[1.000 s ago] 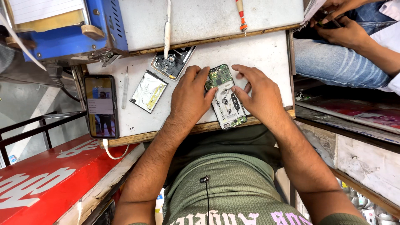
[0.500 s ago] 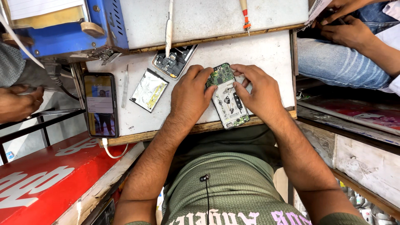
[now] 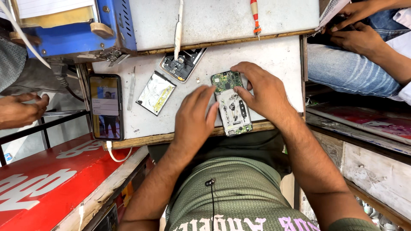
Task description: The person works at a repair bench on a disassembled smartphone. They pry at the phone frame, lift out the motherboard, disconnect and reposition small components, then hold the board and scrub it with a brush while applying liquid from a bottle to clean it.
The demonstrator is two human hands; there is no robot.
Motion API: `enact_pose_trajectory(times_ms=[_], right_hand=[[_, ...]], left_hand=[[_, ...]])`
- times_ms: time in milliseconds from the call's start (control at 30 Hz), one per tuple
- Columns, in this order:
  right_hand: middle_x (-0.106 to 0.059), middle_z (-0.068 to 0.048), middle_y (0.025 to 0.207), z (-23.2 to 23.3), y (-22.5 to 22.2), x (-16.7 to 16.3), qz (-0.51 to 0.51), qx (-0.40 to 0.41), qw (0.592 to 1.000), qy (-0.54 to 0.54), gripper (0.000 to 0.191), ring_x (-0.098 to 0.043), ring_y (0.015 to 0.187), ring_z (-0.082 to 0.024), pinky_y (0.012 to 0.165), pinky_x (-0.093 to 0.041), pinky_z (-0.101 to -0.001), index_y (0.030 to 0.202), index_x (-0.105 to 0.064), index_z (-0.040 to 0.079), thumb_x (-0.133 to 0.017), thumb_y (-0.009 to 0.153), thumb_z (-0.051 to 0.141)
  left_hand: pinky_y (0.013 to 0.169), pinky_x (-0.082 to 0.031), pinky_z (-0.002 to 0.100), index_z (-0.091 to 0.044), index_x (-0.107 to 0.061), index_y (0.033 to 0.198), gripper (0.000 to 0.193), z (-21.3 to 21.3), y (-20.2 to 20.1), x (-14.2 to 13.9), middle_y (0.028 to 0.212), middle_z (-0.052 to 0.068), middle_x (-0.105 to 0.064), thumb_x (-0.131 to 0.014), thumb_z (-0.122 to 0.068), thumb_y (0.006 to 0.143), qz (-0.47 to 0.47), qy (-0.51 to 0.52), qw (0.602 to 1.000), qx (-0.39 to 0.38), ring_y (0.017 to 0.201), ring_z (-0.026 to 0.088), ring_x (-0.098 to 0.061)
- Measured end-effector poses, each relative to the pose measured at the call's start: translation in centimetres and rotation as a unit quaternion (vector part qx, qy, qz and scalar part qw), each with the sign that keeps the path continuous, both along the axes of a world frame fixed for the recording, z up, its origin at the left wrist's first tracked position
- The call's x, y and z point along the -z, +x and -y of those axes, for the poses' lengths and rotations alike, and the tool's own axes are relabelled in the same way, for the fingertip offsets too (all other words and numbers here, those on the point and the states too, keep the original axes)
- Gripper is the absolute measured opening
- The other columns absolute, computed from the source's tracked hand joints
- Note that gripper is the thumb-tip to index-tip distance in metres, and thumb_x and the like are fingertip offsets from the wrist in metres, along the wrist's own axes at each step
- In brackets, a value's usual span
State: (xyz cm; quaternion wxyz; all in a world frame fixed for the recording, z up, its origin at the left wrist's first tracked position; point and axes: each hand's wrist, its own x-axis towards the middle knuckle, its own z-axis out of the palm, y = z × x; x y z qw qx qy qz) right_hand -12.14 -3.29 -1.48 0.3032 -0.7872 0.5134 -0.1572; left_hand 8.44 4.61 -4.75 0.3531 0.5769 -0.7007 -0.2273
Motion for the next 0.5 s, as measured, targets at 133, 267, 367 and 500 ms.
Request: enact_pose_trajectory(times_ms=[133,267,367,500], right_hand=[[-0.071,-0.009,0.113,-0.6,0.0,0.3,-0.003,0.029,1.000,-0.010,0.048,-0.065,0.073,-0.018,0.067,-0.056,-0.0326,0.126,-0.063,0.007,-0.084,0.084,0.015],[-0.069,-0.012,0.110,-1.6,0.1,0.5,0.011,0.053,0.998,-0.025,0.049,-0.062,0.072,-0.018,0.065,-0.054,-0.0325,0.122,-0.064,0.004,-0.085,0.080,0.015],[-0.069,-0.011,0.111,-2.5,-0.2,0.6,0.027,0.062,0.997,-0.038,0.044,-0.062,0.074,-0.018,0.067,-0.055,-0.0325,0.122,-0.065,0.003,-0.083,0.083,0.012],[-0.070,-0.011,0.111,-3.5,-0.7,0.9,0.034,0.084,0.995,-0.046,0.037,-0.064,0.078,-0.017,0.069,-0.055,-0.0309,0.125,-0.068,0.004,-0.080,0.090,0.009]], left_hand=[[0.100,-0.055,0.045,-0.003,-0.063,0.133,0.046,-2.9,-0.5,-0.8,0.132,0.019,-0.063,-0.078,-0.017,0.092,0.010,0.037,0.999,0.009,0.117,0.037,-0.064],[0.099,-0.051,0.053,-0.002,-0.058,0.136,0.064,-4.2,-1.5,-1.4,0.137,0.025,-0.053,-0.082,-0.031,0.085,0.047,0.045,0.997,0.052,0.120,0.043,-0.057],[0.098,-0.047,0.057,-0.004,-0.057,0.139,0.072,-4.5,-2.3,-1.4,0.141,0.028,-0.048,-0.083,-0.035,0.079,0.078,0.041,0.994,0.061,0.122,0.047,-0.052],[0.100,-0.046,0.056,-0.007,-0.057,0.141,0.070,-4.7,-2.3,-1.0,0.145,0.028,-0.046,-0.082,-0.030,0.080,0.114,0.040,0.989,0.082,0.125,0.046,-0.052]])
